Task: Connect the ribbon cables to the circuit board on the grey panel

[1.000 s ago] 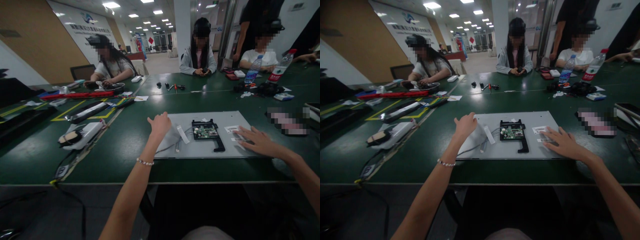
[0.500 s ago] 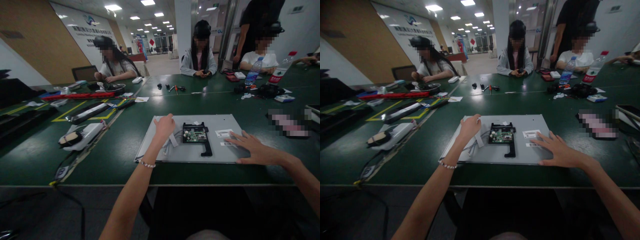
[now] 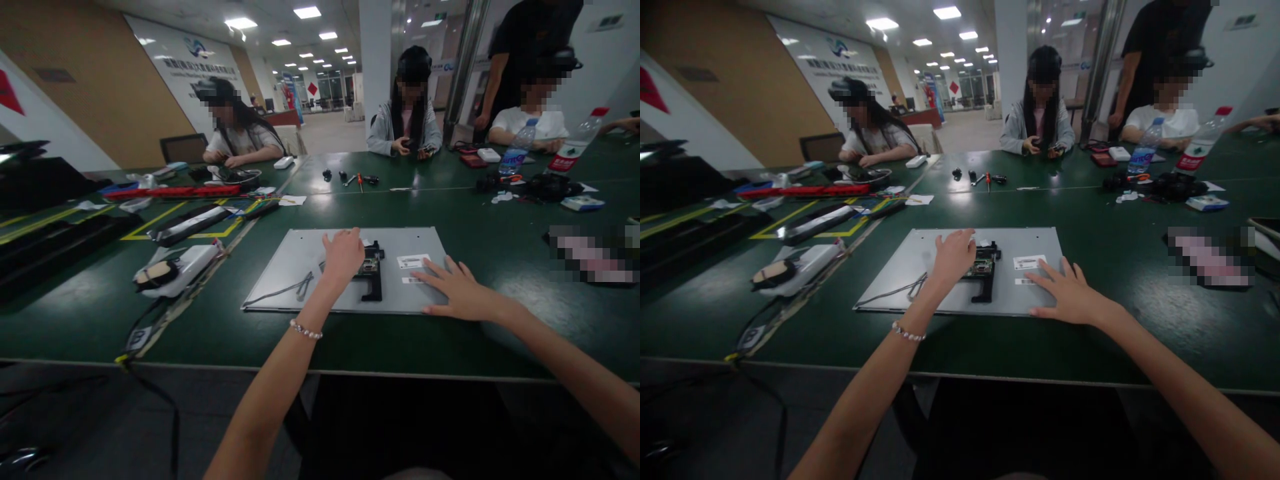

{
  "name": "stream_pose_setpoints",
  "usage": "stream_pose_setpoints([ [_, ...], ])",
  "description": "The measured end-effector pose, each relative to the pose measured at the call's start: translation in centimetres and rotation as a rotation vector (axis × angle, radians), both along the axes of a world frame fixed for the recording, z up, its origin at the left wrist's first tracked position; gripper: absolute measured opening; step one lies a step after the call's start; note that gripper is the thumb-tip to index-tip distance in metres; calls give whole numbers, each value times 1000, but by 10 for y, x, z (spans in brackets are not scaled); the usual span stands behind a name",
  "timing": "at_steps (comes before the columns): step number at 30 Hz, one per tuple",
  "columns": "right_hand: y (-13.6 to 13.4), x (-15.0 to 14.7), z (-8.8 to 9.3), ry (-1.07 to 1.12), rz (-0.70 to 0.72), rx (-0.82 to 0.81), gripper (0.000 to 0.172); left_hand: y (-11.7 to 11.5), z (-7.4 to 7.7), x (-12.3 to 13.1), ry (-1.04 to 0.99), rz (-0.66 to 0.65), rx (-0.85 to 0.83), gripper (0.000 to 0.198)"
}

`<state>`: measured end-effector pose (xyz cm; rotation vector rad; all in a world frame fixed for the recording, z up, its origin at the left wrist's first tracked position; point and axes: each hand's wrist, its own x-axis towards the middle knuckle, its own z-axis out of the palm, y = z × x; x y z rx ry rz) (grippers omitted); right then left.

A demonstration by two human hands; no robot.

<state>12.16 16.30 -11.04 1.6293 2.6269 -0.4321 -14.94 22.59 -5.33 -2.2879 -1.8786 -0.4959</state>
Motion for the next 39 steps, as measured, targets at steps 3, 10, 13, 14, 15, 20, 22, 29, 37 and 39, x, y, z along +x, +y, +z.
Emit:
stream_pose_setpoints([
  [3,10,-21,2,12,53,22,87,-2,-2,2,24,-6,-6,31],
  [10,31,-72,7,79,103,-37,91,-3,-11,8,52,-32,-24,31],
  [13,37,-90,11,92,122,-42,91,-3,-15,8,72,-45,-21,31],
  [14,38,-96,13,94,130,-41,92,-3,-16,8,77,-50,-18,31],
  [15,39,-100,14,96,137,-40,92,-3,-17,8,82,-54,-16,32],
  [20,43,-117,18,111,153,-49,97,-1,-20,7,100,-45,-16,30],
  [22,43,-122,17,122,152,-48,98,0,-22,6,105,-46,-14,29],
  [29,39,-131,11,176,137,-6,100,2,-26,2,134,-44,-35,28],
  [37,39,-139,9,203,105,14,101,1,-19,3,126,-29,-72,29],
  [39,37,-139,10,213,93,32,97,1,-15,-2,119,-11,-78,30],
])
